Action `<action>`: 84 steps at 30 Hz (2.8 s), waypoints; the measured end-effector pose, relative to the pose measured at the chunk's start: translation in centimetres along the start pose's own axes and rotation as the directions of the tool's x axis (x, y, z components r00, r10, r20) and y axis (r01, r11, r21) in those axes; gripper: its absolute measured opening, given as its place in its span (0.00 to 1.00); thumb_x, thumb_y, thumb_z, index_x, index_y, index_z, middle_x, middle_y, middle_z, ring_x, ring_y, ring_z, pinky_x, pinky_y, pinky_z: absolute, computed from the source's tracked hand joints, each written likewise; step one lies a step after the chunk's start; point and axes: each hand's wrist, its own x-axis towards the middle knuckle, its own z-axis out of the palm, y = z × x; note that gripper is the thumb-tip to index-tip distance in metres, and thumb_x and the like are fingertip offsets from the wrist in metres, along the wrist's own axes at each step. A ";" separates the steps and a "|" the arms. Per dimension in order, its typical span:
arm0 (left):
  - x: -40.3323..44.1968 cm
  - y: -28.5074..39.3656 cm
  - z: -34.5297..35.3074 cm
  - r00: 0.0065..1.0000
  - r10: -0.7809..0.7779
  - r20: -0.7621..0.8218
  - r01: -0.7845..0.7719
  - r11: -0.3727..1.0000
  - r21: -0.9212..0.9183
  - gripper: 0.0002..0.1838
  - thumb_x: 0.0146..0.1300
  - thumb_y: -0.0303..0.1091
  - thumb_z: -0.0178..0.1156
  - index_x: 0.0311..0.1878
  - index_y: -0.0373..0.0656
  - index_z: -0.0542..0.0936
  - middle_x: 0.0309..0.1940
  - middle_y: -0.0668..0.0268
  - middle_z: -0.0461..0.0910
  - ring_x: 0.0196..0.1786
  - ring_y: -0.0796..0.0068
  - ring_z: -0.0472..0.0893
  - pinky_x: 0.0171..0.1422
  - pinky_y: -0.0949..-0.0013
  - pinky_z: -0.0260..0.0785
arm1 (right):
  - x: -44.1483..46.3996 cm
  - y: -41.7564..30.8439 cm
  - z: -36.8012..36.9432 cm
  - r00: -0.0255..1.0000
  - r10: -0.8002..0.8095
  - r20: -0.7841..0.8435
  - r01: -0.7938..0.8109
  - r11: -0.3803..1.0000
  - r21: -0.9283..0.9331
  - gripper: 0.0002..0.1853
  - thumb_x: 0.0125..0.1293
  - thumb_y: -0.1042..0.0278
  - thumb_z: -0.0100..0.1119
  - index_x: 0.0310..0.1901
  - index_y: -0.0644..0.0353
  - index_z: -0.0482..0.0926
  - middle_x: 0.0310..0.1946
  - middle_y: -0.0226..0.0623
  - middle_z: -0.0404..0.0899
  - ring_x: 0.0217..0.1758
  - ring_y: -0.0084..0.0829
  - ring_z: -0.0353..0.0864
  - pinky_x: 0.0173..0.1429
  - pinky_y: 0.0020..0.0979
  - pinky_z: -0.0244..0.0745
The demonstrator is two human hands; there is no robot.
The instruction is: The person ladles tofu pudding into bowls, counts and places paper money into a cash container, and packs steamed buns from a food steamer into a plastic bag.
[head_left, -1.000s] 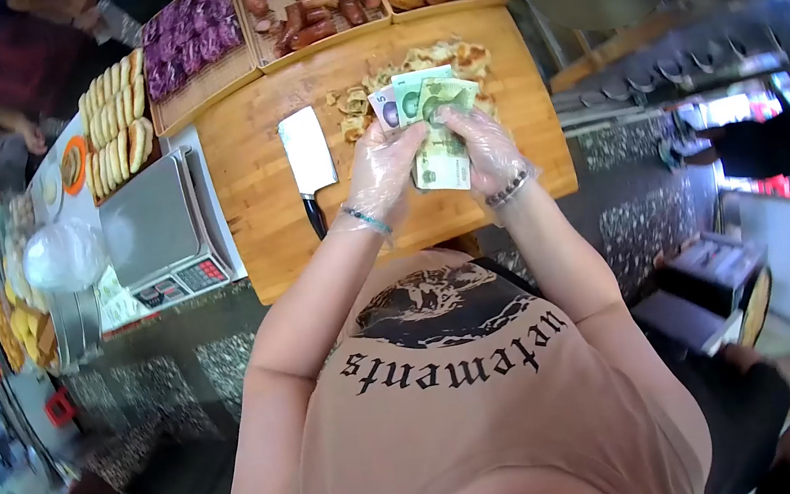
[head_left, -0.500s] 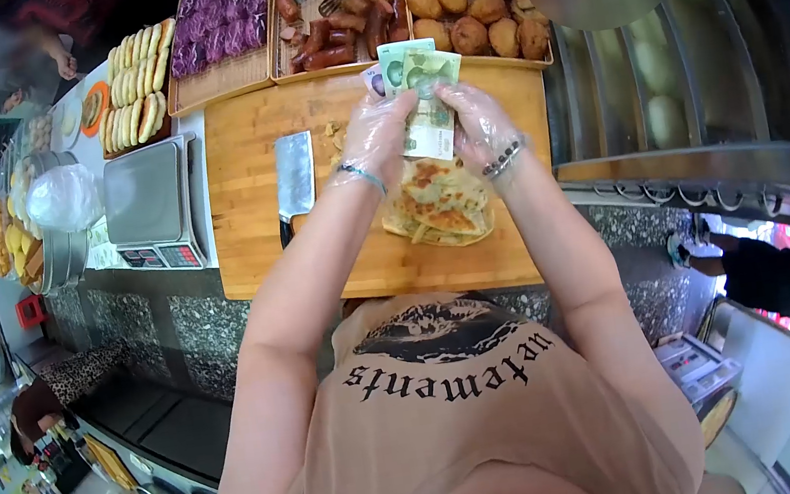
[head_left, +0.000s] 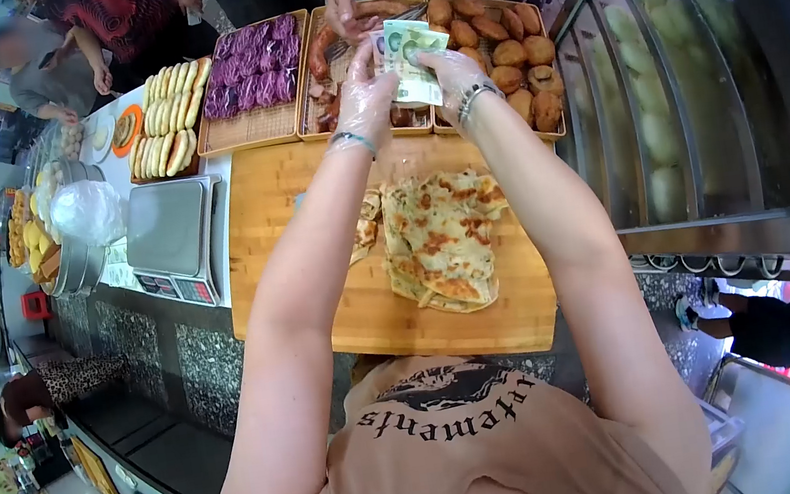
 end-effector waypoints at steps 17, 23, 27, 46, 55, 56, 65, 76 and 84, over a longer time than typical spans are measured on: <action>-5.9 -0.8 -4.3 0.994 -0.106 0.002 0.104 0.983 0.154 0.39 0.61 0.31 0.61 0.72 0.45 0.53 0.43 0.66 0.73 0.37 0.78 0.74 0.43 0.72 0.70 | 9.5 1.3 1.0 0.998 -0.026 -0.063 0.010 0.969 -0.247 0.12 0.59 0.74 0.62 0.44 0.66 0.77 0.38 0.39 0.82 0.37 0.30 0.83 0.44 0.28 0.78; -17.9 -1.9 -9.0 0.959 -0.282 -0.029 0.281 0.932 0.228 0.38 0.62 0.30 0.59 0.73 0.47 0.52 0.46 0.66 0.72 0.37 0.80 0.73 0.45 0.72 0.71 | 6.5 -0.2 3.4 1.000 -0.030 -0.010 0.027 0.979 -0.204 0.12 0.59 0.70 0.64 0.42 0.65 0.77 0.38 0.39 0.82 0.36 0.28 0.83 0.42 0.28 0.78; -24.6 -3.4 -11.0 0.913 -0.383 -0.141 0.400 0.909 0.117 0.36 0.63 0.27 0.58 0.72 0.46 0.53 0.47 0.66 0.72 0.37 0.81 0.74 0.45 0.73 0.72 | 5.3 -0.7 4.5 0.992 -0.034 -0.120 -0.002 0.959 -0.284 0.12 0.59 0.65 0.65 0.39 0.62 0.78 0.31 0.34 0.82 0.25 0.24 0.80 0.26 0.27 0.73; -34.2 -1.2 -13.7 0.832 -0.428 -0.353 0.432 0.899 -0.072 0.31 0.66 0.26 0.53 0.70 0.47 0.57 0.47 0.66 0.72 0.37 0.81 0.74 0.46 0.75 0.71 | 2.0 -1.3 3.0 0.593 -0.789 0.161 0.755 0.476 -0.451 0.19 0.68 0.64 0.54 0.57 0.64 0.72 0.46 0.37 0.78 0.49 0.28 0.76 0.57 0.31 0.70; -29.5 10.0 -19.0 0.860 0.151 0.487 -0.490 0.511 0.707 0.26 0.57 0.41 0.61 0.57 0.39 0.73 0.53 0.54 0.75 0.55 0.56 0.75 0.61 0.56 0.67 | -22.1 22.1 7.6 0.726 0.419 0.545 0.144 0.682 -0.717 0.26 0.66 0.55 0.54 0.60 0.62 0.69 0.54 0.43 0.75 0.58 0.36 0.72 0.64 0.36 0.66; -30.1 9.3 -19.8 0.803 0.123 0.584 -0.572 0.435 0.695 0.27 0.57 0.45 0.61 0.57 0.40 0.73 0.53 0.54 0.75 0.55 0.55 0.75 0.61 0.55 0.66 | -22.1 26.3 7.3 0.699 0.431 0.571 0.140 0.701 -0.700 0.27 0.67 0.52 0.50 0.62 0.61 0.68 0.55 0.44 0.74 0.60 0.37 0.70 0.65 0.37 0.65; -32.7 12.3 -33.0 0.711 0.134 0.690 -0.662 0.459 0.593 0.22 0.54 0.45 0.63 0.46 0.38 0.76 0.40 0.57 0.78 0.44 0.55 0.78 0.49 0.56 0.70 | -22.0 40.2 19.0 0.569 0.334 0.751 -0.049 0.926 -0.375 0.33 0.68 0.41 0.37 0.69 0.51 0.57 0.65 0.44 0.62 0.68 0.41 0.59 0.70 0.38 0.57; -27.8 39.5 -50.5 0.479 0.856 0.195 -0.169 -0.128 0.977 0.41 0.53 0.11 0.50 0.73 0.40 0.54 0.75 0.50 0.42 0.75 0.51 0.51 0.73 0.59 0.53 | -25.5 35.8 28.2 0.845 0.209 0.492 0.262 0.639 -0.723 0.36 0.63 0.83 0.42 0.72 0.54 0.47 0.70 0.47 0.56 0.34 0.25 0.80 0.35 0.24 0.79; -28.0 27.4 -48.1 0.870 0.480 0.115 -0.232 0.190 0.954 0.37 0.55 0.12 0.48 0.70 0.44 0.58 0.72 0.44 0.44 0.73 0.40 0.50 0.73 0.55 0.54 | -26.4 31.7 26.5 0.962 -0.027 0.272 0.218 0.674 -0.706 0.40 0.62 0.82 0.44 0.73 0.52 0.41 0.70 0.46 0.55 0.31 0.22 0.77 0.35 0.24 0.77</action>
